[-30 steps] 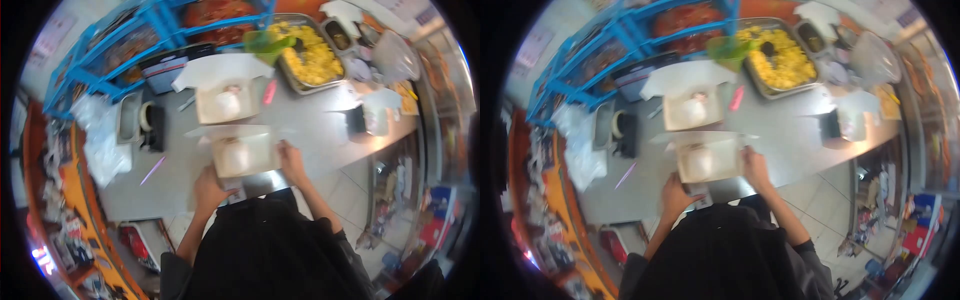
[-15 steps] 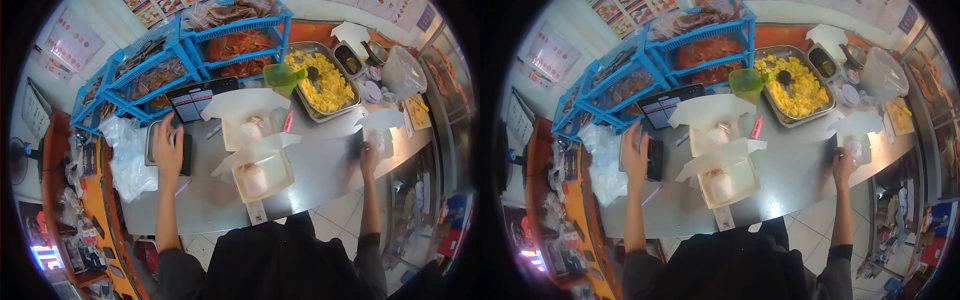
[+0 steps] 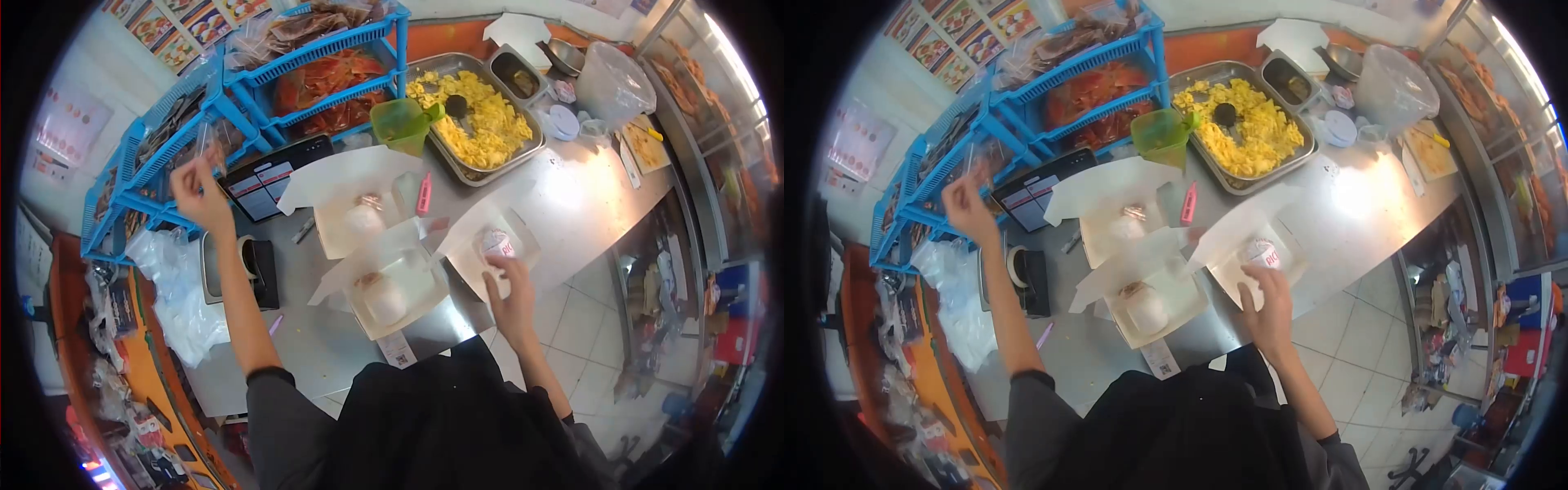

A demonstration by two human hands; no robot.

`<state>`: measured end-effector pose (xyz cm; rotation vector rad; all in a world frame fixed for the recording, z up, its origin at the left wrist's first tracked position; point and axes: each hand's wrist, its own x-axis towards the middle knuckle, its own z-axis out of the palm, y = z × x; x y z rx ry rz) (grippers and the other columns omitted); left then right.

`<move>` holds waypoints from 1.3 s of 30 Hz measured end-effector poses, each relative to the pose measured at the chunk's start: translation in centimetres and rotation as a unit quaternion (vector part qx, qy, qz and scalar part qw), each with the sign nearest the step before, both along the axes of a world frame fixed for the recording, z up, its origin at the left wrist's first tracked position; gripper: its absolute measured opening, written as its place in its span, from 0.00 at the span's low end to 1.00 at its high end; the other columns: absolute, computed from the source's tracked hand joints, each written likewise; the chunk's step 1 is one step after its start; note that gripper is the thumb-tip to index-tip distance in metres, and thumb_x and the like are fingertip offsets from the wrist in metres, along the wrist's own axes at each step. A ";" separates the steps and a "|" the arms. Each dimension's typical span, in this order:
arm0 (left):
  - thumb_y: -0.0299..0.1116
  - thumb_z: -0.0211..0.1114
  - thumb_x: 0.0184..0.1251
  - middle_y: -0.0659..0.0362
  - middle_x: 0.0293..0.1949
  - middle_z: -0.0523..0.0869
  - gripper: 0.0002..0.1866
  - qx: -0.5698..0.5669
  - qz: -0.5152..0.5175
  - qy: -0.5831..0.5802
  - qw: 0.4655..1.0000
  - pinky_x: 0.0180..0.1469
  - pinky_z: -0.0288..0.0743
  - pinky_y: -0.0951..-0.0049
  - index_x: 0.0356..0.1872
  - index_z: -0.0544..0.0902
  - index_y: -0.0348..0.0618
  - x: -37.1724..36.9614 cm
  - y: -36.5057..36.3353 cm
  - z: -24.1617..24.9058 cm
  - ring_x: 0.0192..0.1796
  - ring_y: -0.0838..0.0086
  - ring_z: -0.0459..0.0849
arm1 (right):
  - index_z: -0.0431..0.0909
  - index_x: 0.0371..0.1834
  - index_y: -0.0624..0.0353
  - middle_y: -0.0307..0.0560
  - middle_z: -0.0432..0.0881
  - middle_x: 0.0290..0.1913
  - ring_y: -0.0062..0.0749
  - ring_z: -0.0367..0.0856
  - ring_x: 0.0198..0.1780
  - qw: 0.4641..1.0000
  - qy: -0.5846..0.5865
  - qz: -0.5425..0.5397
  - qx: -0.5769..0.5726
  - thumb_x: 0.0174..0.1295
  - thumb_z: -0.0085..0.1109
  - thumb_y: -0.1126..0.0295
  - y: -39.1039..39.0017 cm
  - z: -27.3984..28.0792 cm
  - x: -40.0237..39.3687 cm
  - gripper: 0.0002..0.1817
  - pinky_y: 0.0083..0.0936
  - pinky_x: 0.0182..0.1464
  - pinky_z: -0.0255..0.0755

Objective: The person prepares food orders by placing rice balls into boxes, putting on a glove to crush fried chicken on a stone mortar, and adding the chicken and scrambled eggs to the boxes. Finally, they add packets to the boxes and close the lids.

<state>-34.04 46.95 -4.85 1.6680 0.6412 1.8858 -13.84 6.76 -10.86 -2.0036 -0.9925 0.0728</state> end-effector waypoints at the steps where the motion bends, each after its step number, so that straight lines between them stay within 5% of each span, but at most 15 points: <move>1: 0.26 0.62 0.66 0.51 0.35 0.87 0.05 -0.025 -0.035 0.040 0.998 0.43 0.77 0.78 0.32 0.75 0.37 -0.8 -3.2 1.6 0.38 0.73 0.86 | 0.78 0.47 0.60 0.49 0.80 0.44 0.40 0.77 0.45 1.000 0.006 0.008 0.011 0.55 0.63 0.76 0.5 1.8 0.2 0.15 0.31 0.44 0.72; 5: 0.24 0.67 0.59 0.56 0.33 0.87 0.03 -0.052 -0.160 0.320 0.932 0.39 0.77 0.77 0.31 0.81 0.38 -0.4 -15.1 6.1 0.35 0.79 0.85 | 0.79 0.46 0.59 0.47 0.81 0.47 0.39 0.76 0.47 0.992 0.014 0.115 0.056 0.53 0.66 0.74 4.2 9.2 -1.3 0.15 0.29 0.44 0.71; 8: 0.26 0.71 0.53 0.59 0.31 0.85 0.06 0.077 -0.298 0.356 0.882 0.40 0.76 0.77 0.32 0.83 0.41 2.9 -20.1 5.5 0.34 0.76 0.84 | 0.80 0.42 0.59 0.44 0.82 0.44 0.34 0.77 0.44 0.966 0.152 0.197 0.069 0.52 0.66 0.77 5.9 11.6 -2.7 0.13 0.26 0.43 0.71; 10: 0.28 0.72 0.52 0.59 0.30 0.85 0.06 0.049 -0.268 0.337 0.901 0.37 0.74 0.77 0.32 0.84 0.43 3.4 -22.7 4.8 0.32 0.75 0.83 | 0.81 0.38 0.60 0.43 0.84 0.39 0.29 0.81 0.40 0.938 0.210 0.248 -0.122 0.51 0.65 0.80 4.9 11.6 -0.9 0.10 0.22 0.40 0.73; 12: 0.29 0.73 0.52 0.60 0.29 0.84 0.07 0.021 -0.232 0.311 0.921 0.34 0.73 0.76 0.32 0.85 0.44 1.2 -24.0 3.7 0.30 0.74 0.81 | 0.80 0.36 0.62 0.44 0.84 0.35 0.27 0.83 0.38 0.962 0.164 0.175 -0.130 0.51 0.63 0.83 3.9 10.9 1.0 0.09 0.20 0.37 0.74; 14: 0.34 0.73 0.54 0.62 0.29 0.83 0.08 -0.262 -0.232 0.430 0.833 0.28 0.67 0.75 0.34 0.87 0.47 -4.0 -24.8 0.9 0.26 0.72 0.76 | 0.80 0.36 0.62 0.45 0.84 0.38 0.30 0.85 0.40 0.979 0.067 0.177 -0.080 0.52 0.61 0.84 2.7 7.9 4.2 0.09 0.21 0.37 0.76; 16: 0.37 0.70 0.57 0.62 0.28 0.83 0.08 -0.361 -0.171 0.522 0.754 0.27 0.64 0.72 0.36 0.87 0.48 -7.5 -26.5 -2.7 0.24 0.72 0.72 | 0.80 0.37 0.62 0.45 0.84 0.40 0.31 0.84 0.42 0.987 0.013 0.153 -0.046 0.52 0.59 0.85 3.0 4.5 6.2 0.10 0.24 0.40 0.77; 19: 0.42 0.66 0.62 0.59 0.31 0.84 0.09 -0.325 -0.117 0.534 0.772 0.32 0.71 0.68 0.35 0.87 0.49 -9.3 -30.0 -8.8 0.29 0.67 0.80 | 0.80 0.39 0.61 0.47 0.83 0.43 0.36 0.83 0.45 0.985 -0.049 0.159 -0.054 0.53 0.54 0.86 2.8 -1.5 9.1 0.12 0.28 0.47 0.77; 24: 0.43 0.65 0.62 0.57 0.32 0.86 0.11 -0.397 -0.121 0.463 0.783 0.37 0.74 0.66 0.38 0.87 0.50 -8.7 -31.2 -10.2 0.34 0.62 0.84 | 0.79 0.40 0.56 0.47 0.82 0.44 0.48 0.78 0.47 0.965 -0.127 0.192 -0.126 0.53 0.48 0.81 2.8 -6.0 10.9 0.14 0.34 0.53 0.72; 30: 0.41 0.63 0.64 0.55 0.29 0.86 0.11 -0.383 -0.008 0.510 0.770 0.35 0.73 0.68 0.40 0.86 0.47 -9.2 -27.5 -8.5 0.32 0.66 0.84 | 0.79 0.38 0.50 0.38 0.77 0.49 0.35 0.70 0.59 0.924 -0.217 0.158 -0.275 0.52 0.54 0.65 3.4 -7.4 8.4 0.11 0.62 0.62 0.54; 33: 0.37 0.60 0.67 0.57 0.26 0.85 0.10 -0.418 -0.063 0.513 0.747 0.31 0.70 0.73 0.40 0.86 0.45 -6.3 -26.7 -3.9 0.30 0.74 0.83 | 0.78 0.39 0.51 0.39 0.77 0.49 0.37 0.70 0.60 0.931 -0.218 0.145 -0.255 0.52 0.56 0.67 2.7 -4.2 8.2 0.11 0.58 0.63 0.55; 34: 0.37 0.60 0.67 0.57 0.26 0.85 0.10 -0.403 -0.076 0.515 0.753 0.31 0.70 0.73 0.40 0.86 0.45 -4.5 -26.5 -2.3 0.30 0.74 0.83 | 0.78 0.41 0.52 0.41 0.77 0.50 0.38 0.70 0.60 0.959 -0.196 0.125 -0.164 0.52 0.58 0.68 2.0 -3.1 8.1 0.12 0.55 0.63 0.56; 39: 0.31 0.57 0.70 0.61 0.26 0.84 0.09 -0.293 -0.276 0.327 0.855 0.29 0.66 0.78 0.43 0.85 0.41 9.6 -30.8 5.2 0.26 0.80 0.79 | 0.78 0.44 0.56 0.48 0.77 0.50 0.44 0.72 0.56 0.995 -0.094 0.011 0.037 0.50 0.62 0.72 -6.2 -1.4 9.9 0.16 0.45 0.61 0.61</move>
